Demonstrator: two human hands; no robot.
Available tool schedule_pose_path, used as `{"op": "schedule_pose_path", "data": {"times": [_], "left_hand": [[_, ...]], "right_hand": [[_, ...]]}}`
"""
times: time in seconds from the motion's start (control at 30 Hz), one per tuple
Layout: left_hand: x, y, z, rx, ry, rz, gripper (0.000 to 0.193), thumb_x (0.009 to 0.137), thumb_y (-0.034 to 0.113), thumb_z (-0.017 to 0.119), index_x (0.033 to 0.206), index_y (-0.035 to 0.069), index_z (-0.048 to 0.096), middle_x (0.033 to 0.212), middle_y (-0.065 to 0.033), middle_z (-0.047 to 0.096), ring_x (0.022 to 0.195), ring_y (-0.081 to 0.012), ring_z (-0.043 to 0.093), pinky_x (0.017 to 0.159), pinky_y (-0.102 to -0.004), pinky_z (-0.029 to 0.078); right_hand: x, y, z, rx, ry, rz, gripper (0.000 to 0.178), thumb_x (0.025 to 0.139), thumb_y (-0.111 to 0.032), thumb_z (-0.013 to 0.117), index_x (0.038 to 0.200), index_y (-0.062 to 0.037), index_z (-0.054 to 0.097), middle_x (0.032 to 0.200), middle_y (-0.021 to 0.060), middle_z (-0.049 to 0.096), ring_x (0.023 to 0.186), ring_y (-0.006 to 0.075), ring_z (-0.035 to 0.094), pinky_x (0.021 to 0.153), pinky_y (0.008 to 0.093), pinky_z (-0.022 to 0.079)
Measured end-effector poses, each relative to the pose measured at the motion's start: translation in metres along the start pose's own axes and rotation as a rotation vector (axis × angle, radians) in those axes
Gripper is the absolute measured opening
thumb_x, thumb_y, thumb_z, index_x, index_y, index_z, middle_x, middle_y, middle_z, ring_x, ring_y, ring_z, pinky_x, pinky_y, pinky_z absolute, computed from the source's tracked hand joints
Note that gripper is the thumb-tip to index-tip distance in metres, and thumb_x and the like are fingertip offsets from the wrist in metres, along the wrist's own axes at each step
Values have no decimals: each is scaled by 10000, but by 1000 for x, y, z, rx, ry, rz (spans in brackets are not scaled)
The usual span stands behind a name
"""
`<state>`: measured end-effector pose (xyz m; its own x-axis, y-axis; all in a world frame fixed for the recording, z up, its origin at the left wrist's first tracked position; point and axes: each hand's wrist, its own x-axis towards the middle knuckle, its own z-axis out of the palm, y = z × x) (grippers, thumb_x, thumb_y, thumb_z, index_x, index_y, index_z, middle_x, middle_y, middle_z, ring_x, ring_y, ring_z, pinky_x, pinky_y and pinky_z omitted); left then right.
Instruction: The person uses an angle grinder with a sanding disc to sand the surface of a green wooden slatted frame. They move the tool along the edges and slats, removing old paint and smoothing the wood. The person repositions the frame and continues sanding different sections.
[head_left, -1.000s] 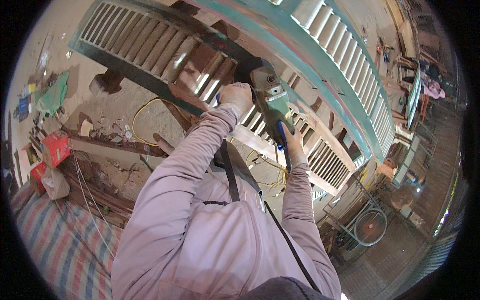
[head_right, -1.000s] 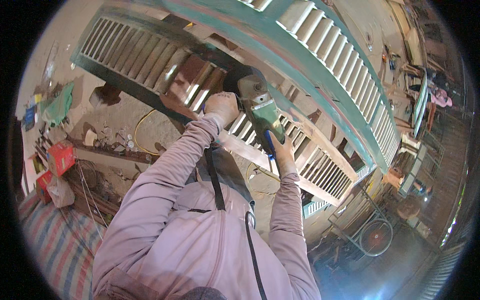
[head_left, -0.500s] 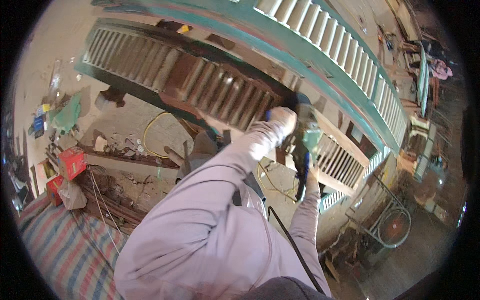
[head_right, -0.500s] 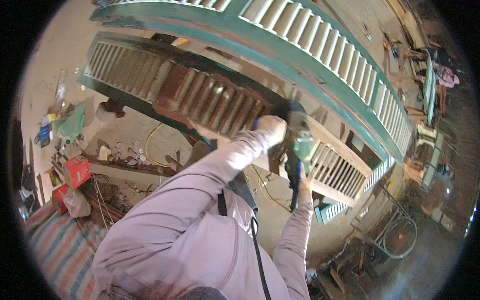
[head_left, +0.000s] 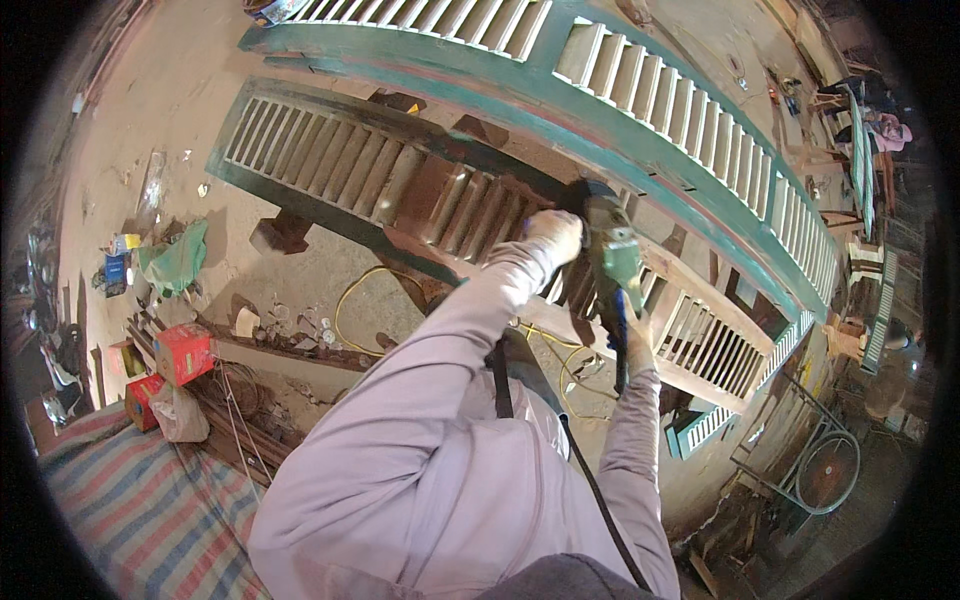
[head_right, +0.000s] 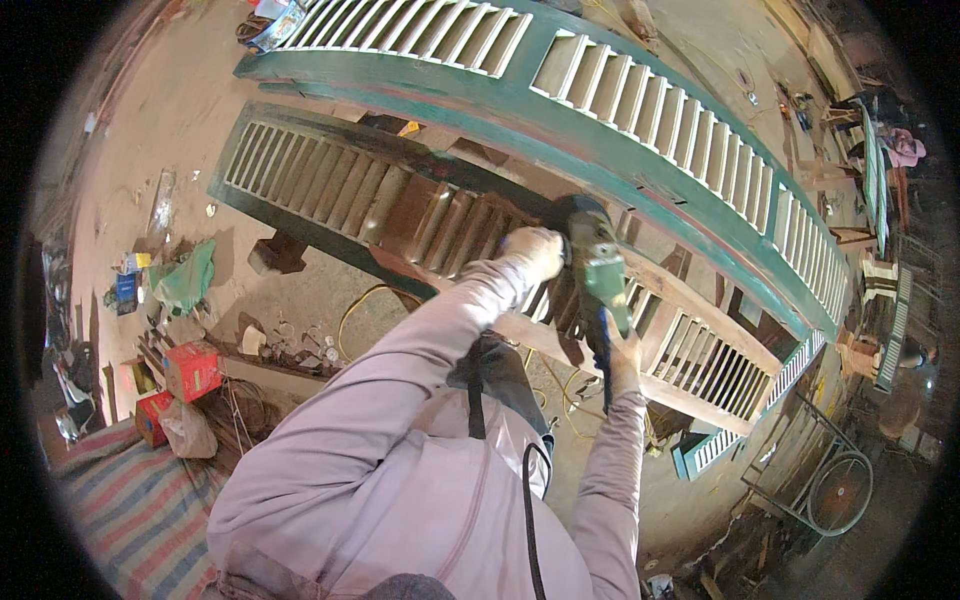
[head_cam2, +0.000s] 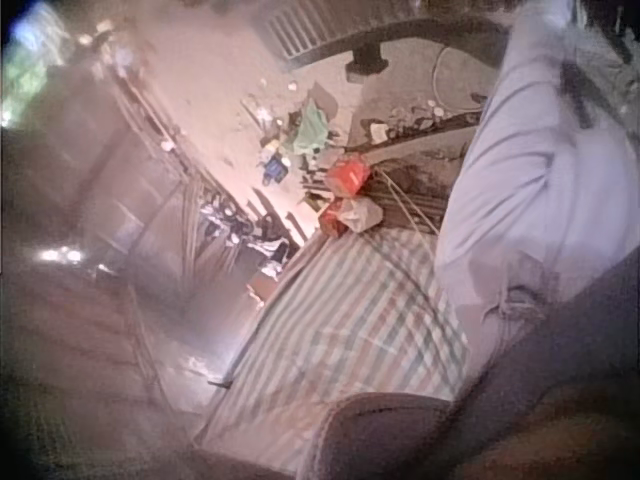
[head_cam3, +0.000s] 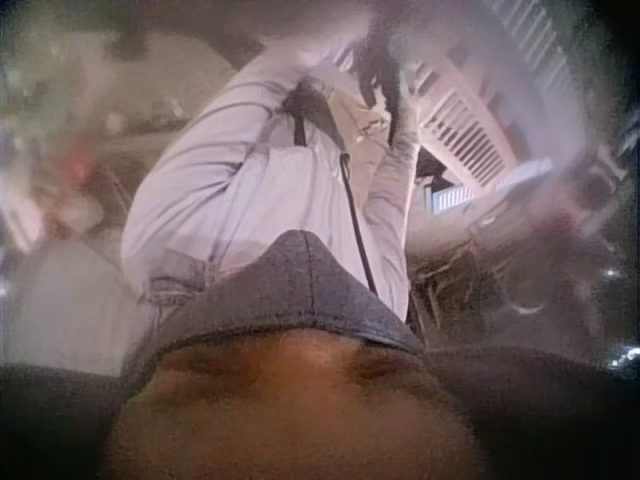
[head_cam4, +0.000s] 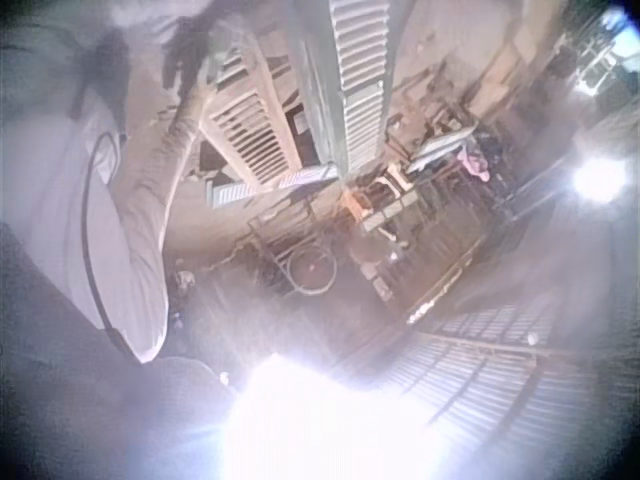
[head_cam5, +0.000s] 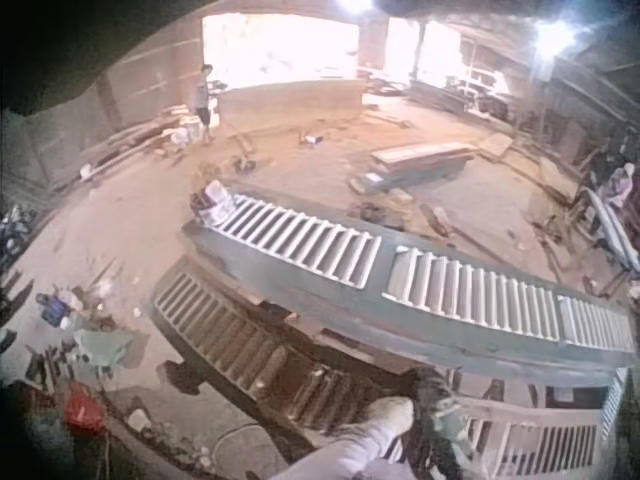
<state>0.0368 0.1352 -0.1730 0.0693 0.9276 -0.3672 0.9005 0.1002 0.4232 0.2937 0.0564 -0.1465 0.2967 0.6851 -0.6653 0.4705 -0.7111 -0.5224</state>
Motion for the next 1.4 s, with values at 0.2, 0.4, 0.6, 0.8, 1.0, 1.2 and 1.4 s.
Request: {"op": "schedule_pose_path", "data": {"times": [0.2, 0.4, 0.6, 0.8, 1.0, 1.2, 1.4], "left_hand": [[-17, -120, -54, -29, 25, -135, 297, 888, 234, 558, 1014, 74, 775, 1052, -205, 751, 991, -342, 743, 832, -472, 591], [-47, -217, -89, 17, 1, -272, 271, 899, 205, 548, 1045, 56, 721, 1112, -201, 734, 1043, -357, 716, 877, -465, 571], [-62, -219, -133, -65, -70, -361, 292, 911, 190, 571, 1097, 56, 751, 1139, -182, 744, 1086, -333, 721, 890, -433, 587], [-55, -205, -103, -117, -68, -224, 280, 887, 191, 561, 1044, 70, 759, 1095, -195, 746, 1028, -346, 731, 855, -446, 585], [-48, -171, -81, -184, 28, -97, 295, 880, 204, 550, 998, 42, 766, 1033, -212, 753, 969, -377, 742, 808, -480, 592], [-41, -153, -67, -96, 9, -23, 274, 897, 222, 576, 992, 68, 783, 1033, -188, 761, 979, -334, 752, 802, -449, 604], [-65, -217, -110, -87, 31, -263, 299, 900, 200, 556, 1068, 56, 756, 1108, -200, 741, 1060, -356, 719, 913, -439, 569]], "right_hand": [[-4, -62, 92, -242, -87, -105, 800, 842, -640, 719, 1249, 45, 654, 988, 207, 725, 848, 287, 725, 743, 392, 564], [-81, -168, 166, -323, -158, -227, 888, 790, -677, 735, 1294, 47, 631, 1152, 228, 713, 1073, 309, 700, 953, 365, 502], [-54, -155, 185, -276, -232, -224, 942, 791, -659, 749, 1375, 54, 556, 1211, 208, 686, 1078, 269, 687, 927, 345, 510], [-54, -124, 165, -182, -157, -236, 773, 824, -590, 756, 1275, 29, 649, 1048, 179, 722, 960, 220, 696, 827, 330, 534], [-51, -91, 136, -165, -117, -27, 727, 852, -587, 739, 1270, 2, 658, 967, 122, 721, 795, 187, 691, 672, 330, 533], [-34, -40, 124, -92, -73, -109, 643, 897, -541, 733, 1282, -36, 632, 866, 106, 689, 611, 187, 638, 504, 350, 500], [-66, -130, 182, -188, -189, -203, 829, 819, -623, 753, 1292, 46, 621, 1128, 196, 711, 1001, 266, 702, 882, 351, 522]]}}
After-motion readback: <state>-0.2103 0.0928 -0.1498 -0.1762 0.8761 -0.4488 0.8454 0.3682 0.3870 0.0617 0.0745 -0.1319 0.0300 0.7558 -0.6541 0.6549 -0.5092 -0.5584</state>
